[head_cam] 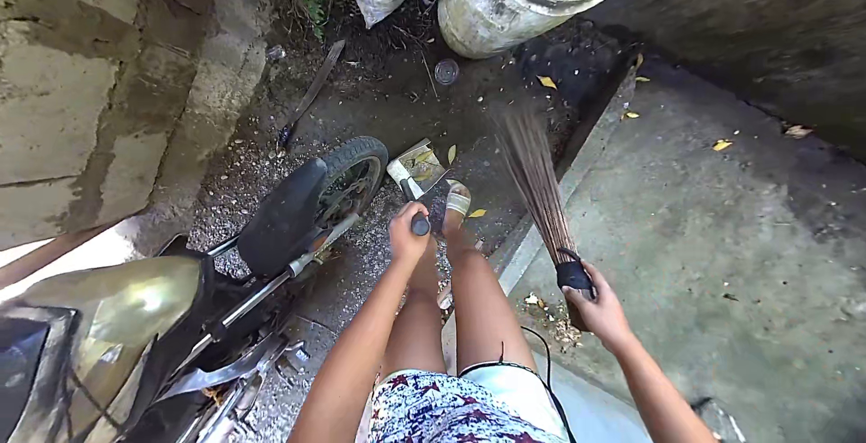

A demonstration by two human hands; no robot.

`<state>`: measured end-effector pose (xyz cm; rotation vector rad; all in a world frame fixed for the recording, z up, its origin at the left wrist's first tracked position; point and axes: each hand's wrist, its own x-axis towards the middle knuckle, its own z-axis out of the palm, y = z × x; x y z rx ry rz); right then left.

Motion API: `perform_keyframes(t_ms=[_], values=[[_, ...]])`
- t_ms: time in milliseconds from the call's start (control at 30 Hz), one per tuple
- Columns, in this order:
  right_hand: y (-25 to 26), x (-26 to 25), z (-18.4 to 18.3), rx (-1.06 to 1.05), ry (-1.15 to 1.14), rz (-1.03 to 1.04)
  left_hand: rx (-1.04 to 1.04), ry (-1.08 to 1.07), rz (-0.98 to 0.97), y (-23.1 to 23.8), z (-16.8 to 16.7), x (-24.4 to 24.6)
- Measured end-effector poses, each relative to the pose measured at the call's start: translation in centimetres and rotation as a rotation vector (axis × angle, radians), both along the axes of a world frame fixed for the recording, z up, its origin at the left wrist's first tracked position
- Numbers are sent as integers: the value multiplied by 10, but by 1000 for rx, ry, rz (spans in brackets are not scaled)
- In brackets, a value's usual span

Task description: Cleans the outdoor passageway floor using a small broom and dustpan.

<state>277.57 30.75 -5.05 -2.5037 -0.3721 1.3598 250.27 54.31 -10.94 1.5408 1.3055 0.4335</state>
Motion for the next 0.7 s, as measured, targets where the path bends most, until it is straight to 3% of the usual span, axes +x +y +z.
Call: perform_keyframes(t_ms=[167,267,367,433,600,700], values=[[43,-29,-51,-97,4,-284,81,-15,-112,-15,1,0],[62,-40,-75,-225,90,-231,5,61,-215,-10,2,9],[56,-55,-55,-316,119,18,-69,113,-351,-2,8,17],[34,-56,-34,-202,168,42,-86,117,-411,0,10,19],[-1,-63,20,-32,277,-129,-108,102,-502,1,10,20],[-3,-73,16,2,159,-304,-30,53,-501,-1,8,23]])
